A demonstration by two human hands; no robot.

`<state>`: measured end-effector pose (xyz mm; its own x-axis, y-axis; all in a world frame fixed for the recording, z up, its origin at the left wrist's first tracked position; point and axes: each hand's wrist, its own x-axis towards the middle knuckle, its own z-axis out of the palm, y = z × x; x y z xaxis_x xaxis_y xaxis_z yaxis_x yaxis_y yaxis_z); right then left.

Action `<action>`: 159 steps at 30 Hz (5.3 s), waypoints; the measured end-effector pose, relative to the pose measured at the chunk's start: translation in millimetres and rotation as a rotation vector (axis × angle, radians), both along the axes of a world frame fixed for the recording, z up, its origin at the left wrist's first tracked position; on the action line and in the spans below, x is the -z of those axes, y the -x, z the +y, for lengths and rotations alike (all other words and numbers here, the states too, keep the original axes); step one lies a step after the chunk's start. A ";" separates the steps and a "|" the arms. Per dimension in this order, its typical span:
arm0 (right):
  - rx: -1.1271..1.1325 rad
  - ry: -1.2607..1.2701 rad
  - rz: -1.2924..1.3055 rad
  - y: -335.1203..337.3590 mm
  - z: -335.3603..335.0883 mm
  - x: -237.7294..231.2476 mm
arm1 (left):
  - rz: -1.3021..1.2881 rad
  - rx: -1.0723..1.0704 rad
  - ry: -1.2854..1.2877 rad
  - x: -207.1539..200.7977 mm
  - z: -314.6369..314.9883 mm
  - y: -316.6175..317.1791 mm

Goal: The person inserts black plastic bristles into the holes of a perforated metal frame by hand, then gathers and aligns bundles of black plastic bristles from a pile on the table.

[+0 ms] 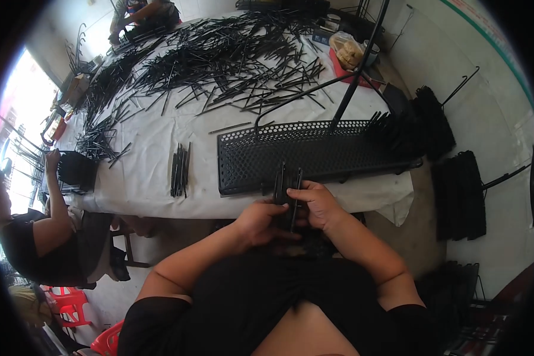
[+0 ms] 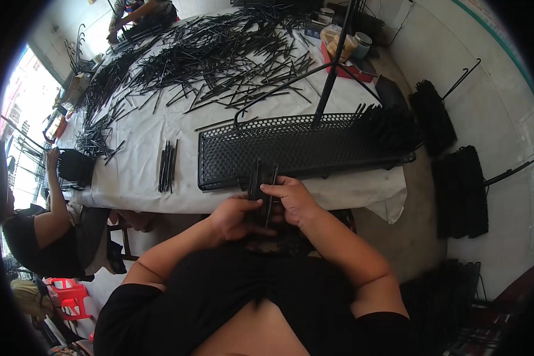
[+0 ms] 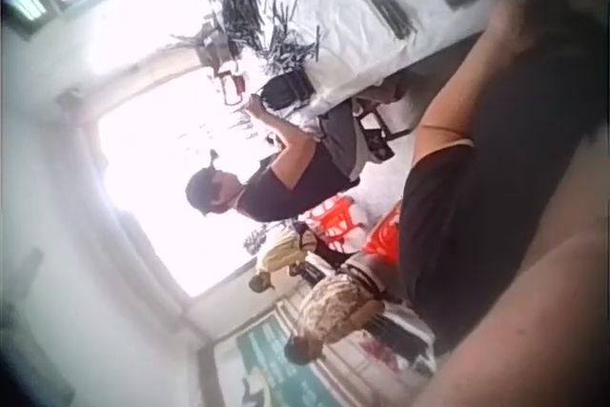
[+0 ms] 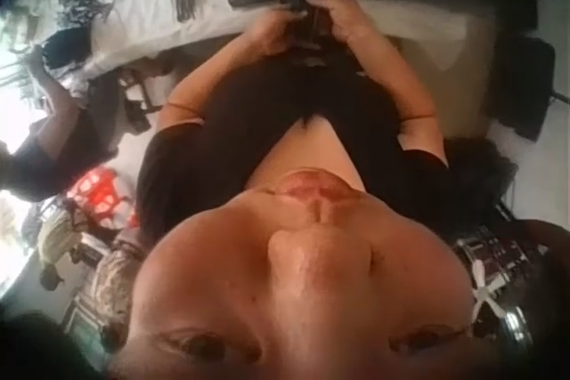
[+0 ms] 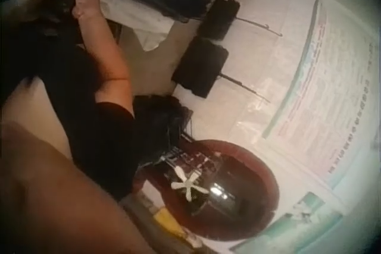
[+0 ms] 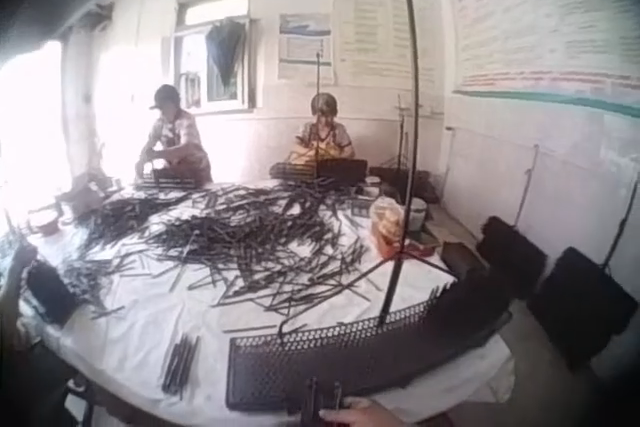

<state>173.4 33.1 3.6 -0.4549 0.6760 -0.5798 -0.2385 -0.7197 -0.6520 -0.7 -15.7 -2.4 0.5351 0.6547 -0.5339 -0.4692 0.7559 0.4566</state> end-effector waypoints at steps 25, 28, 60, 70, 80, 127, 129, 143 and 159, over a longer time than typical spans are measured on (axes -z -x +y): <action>-0.051 -0.502 -0.033 -2.7 12.2 -10.5 | 0.188 0.103 -0.190 -3.0 -5.9 -8.2; -0.095 -0.499 -0.074 -2.7 4.0 -14.3 | 0.114 0.030 -0.241 1.0 -8.4 -6.0; -0.063 -0.276 0.036 1.6 13.6 -7.4 | 0.089 0.041 -0.113 2.2 -3.7 4.8; -0.106 -0.484 -0.058 0.1 5.7 -27.3 | 0.050 0.269 -0.185 -4.2 -0.4 3.1; 0.051 -0.663 -0.073 -3.0 5.1 -21.4 | -0.166 0.132 -0.071 -0.2 -0.9 4.2; 0.973 -1.443 -0.409 -201.8 83.9 -29.3 | 1.793 0.123 -1.479 -6.5 40.5 41.3; 0.955 -1.478 -0.492 -204.0 84.5 -25.0 | 1.791 0.130 -1.460 -4.8 41.5 40.6; 0.946 -1.448 -0.823 -206.5 83.8 -20.1 | 1.813 0.122 -1.477 -3.8 41.4 35.9; 0.684 -1.420 -0.670 -204.4 85.6 -31.4 | 1.844 0.081 -1.488 -0.8 39.1 37.1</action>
